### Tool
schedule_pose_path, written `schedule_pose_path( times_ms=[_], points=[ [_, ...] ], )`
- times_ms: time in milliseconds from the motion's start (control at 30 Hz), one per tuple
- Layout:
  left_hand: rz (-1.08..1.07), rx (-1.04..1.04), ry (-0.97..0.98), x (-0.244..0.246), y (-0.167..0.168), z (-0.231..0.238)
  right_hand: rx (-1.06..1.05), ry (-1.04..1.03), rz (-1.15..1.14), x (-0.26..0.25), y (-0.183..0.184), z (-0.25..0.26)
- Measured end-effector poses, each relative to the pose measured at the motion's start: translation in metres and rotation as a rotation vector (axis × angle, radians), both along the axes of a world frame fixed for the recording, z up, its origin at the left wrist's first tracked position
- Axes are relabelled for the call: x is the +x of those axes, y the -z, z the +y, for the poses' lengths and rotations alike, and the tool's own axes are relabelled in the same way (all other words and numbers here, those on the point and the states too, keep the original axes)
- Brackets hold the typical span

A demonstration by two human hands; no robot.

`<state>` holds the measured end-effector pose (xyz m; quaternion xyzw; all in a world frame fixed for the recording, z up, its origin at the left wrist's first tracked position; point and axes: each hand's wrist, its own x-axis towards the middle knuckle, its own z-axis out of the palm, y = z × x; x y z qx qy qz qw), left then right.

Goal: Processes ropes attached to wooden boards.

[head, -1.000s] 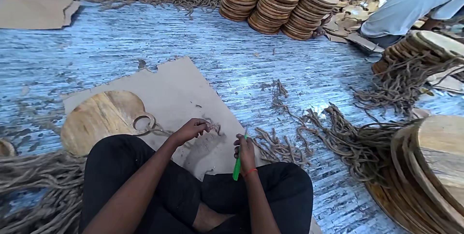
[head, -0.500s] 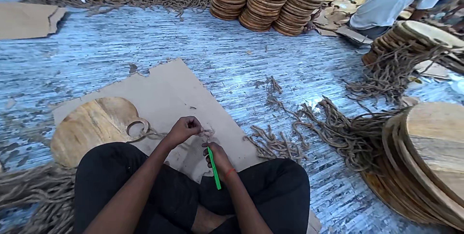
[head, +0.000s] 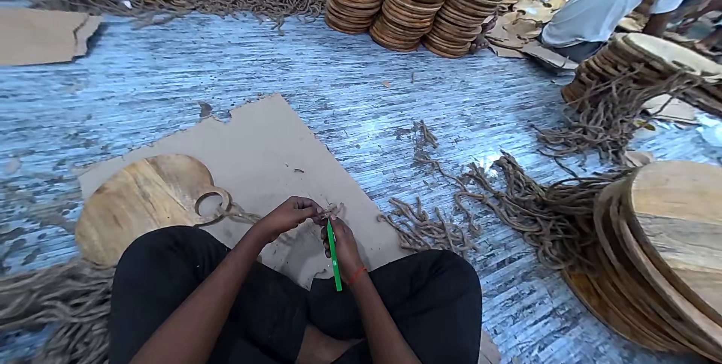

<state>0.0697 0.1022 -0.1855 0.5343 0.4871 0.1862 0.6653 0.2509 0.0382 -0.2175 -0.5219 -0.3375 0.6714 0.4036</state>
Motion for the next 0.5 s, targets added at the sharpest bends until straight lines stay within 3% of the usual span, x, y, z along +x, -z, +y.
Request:
schedule_pose_path(
  times_ms=[167,300,500],
  points=[
    [0.045,0.057,0.034,0.004,-0.001,-0.001,-0.021,-0.019,-0.020,-0.001,0.001,-0.001],
    [0.024,0.080,0.028,0.005,0.005,-0.001,-0.111,-0.017,0.116,0.001,0.001,-0.002],
    [-0.086,0.127,0.283,0.003,0.007,-0.001,-0.220,-0.107,0.345,0.002,-0.004,-0.007]
  ],
)
